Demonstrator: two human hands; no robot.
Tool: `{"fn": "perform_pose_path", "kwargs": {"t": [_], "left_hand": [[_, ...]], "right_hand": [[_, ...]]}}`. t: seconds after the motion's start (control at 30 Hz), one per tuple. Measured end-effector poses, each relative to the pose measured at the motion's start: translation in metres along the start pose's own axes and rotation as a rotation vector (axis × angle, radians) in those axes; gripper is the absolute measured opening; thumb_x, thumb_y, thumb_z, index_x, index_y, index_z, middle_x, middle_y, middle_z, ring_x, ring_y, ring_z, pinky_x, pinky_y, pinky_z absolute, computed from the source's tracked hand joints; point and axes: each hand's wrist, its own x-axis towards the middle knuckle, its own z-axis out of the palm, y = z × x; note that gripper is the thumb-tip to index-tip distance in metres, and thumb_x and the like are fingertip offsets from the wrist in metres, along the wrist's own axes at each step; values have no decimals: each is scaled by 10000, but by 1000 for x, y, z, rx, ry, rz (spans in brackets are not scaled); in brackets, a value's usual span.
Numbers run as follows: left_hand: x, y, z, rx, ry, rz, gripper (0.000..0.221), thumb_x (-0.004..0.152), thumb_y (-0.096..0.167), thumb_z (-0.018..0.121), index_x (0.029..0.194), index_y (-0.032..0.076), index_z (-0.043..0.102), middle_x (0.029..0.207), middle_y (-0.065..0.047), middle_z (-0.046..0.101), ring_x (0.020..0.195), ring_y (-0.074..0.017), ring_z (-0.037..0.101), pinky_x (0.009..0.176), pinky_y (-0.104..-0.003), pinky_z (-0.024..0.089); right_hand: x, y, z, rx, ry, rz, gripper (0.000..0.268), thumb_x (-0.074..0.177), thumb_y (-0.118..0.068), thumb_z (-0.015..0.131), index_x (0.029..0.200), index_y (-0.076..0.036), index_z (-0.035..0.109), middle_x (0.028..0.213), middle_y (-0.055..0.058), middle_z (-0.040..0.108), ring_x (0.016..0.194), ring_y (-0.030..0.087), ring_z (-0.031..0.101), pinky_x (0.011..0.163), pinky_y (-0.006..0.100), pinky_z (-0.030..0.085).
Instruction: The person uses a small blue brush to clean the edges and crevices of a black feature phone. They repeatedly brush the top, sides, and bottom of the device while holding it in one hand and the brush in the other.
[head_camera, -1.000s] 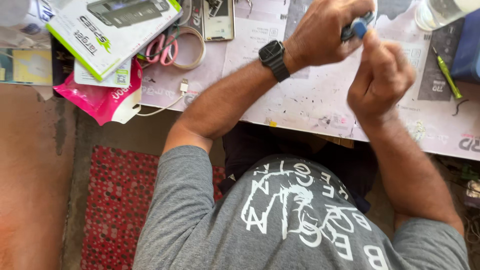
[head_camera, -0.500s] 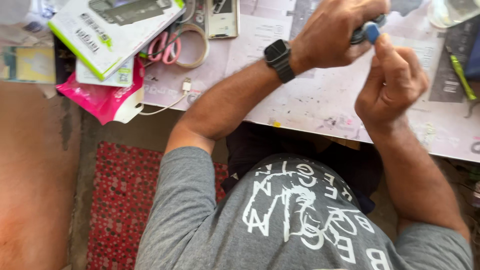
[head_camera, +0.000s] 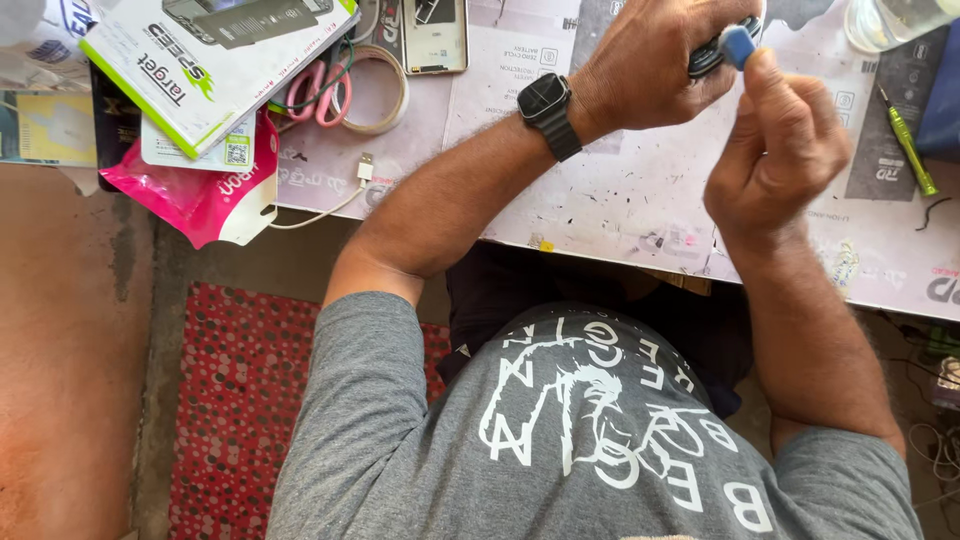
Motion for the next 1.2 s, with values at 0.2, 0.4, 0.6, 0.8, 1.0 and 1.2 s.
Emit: {"fn": "perform_pose_path", "kwargs": {"t": [0.2, 0.4, 0.6, 0.8, 1.0, 1.2], "left_hand": [[-1, -2, 5, 76, 28, 39, 241, 856, 119, 804, 1030, 138, 638, 789, 19, 630, 701, -137, 605, 664, -360, 474], [3, 5, 6, 82, 13, 29, 219, 851, 116, 794, 1006, 129, 639, 776, 6, 630, 700, -163, 612, 661, -373, 474], [-3, 2, 2, -23, -78, -144, 190, 884, 91, 793, 838, 76, 610, 638, -53, 581, 537, -190, 591, 518, -362, 482], [-6, -2, 3, -109, -89, -73, 188, 928, 71, 822, 898, 70, 636, 647, -6, 584, 516, -137, 551, 461, -309, 418], [-8, -2, 4, -74, -88, -44, 177, 938, 80, 794, 961, 90, 619, 685, 17, 594, 569, -113, 591, 502, -268, 466], [-4, -1, 3, -65, -63, 0, 153, 940, 77, 793, 989, 80, 648, 693, 7, 619, 565, -108, 596, 502, -268, 483]], "right_hand": [[1, 0, -9, -53, -39, -24, 241, 1137, 57, 631, 1367, -6, 669, 854, 101, 643, 661, 157, 559, 478, 306, 360], [4, -2, -10, -24, -60, 19, 260, 1121, 68, 632, 1368, -1, 674, 876, 107, 658, 649, 142, 556, 482, 293, 372], [10, -10, -27, -40, -73, 43, 293, 1169, 67, 640, 1433, -59, 640, 960, 113, 671, 729, 195, 627, 578, 335, 461], [12, -9, -20, -17, -44, 5, 340, 1047, 94, 652, 1354, -51, 673, 893, 82, 683, 652, 139, 566, 522, 321, 419], [13, -4, -14, -63, -26, -14, 351, 1068, 55, 634, 1391, -81, 644, 894, 69, 688, 641, 144, 582, 511, 294, 433], [9, -6, -14, -37, -21, -12, 325, 1084, 52, 643, 1387, -67, 644, 892, 76, 684, 659, 151, 593, 529, 312, 437]]}}
